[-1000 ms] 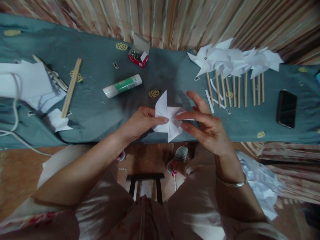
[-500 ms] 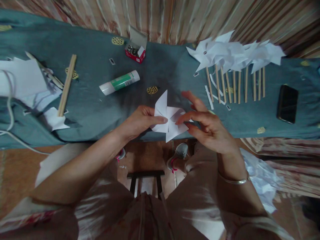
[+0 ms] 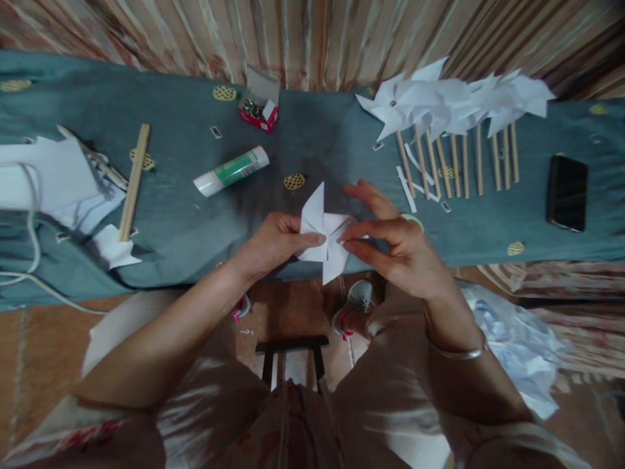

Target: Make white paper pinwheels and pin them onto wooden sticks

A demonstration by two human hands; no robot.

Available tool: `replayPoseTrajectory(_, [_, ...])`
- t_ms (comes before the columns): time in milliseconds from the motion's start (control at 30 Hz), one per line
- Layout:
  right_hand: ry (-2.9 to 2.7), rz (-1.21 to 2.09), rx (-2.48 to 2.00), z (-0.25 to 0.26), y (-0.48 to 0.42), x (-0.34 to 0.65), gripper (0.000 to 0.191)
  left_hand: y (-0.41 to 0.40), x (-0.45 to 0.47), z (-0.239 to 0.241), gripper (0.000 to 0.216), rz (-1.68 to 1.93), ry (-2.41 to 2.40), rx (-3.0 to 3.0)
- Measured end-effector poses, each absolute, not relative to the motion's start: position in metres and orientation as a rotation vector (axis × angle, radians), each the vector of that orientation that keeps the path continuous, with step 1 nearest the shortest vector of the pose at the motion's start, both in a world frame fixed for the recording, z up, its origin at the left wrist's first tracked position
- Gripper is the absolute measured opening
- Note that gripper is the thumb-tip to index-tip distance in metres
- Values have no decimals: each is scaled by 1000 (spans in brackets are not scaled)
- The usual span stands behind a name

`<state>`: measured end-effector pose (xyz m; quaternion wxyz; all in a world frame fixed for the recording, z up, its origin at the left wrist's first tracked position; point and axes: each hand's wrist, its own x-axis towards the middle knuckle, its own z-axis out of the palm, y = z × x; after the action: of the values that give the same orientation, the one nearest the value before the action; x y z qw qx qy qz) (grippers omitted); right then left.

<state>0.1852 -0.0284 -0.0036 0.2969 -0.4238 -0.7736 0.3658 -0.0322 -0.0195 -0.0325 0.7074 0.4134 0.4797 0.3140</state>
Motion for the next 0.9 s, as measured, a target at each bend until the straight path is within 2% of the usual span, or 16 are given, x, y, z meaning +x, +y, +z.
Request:
replayPoseTrajectory(233, [-2069,824,-1176,-9,-30,178,8,-20,-33,-36,21,678,1144,1007])
replayPoseTrajectory(900, [-2022,690,-1256,-12,-32,166,11,-21,-30,-31,16,707,1149,1024])
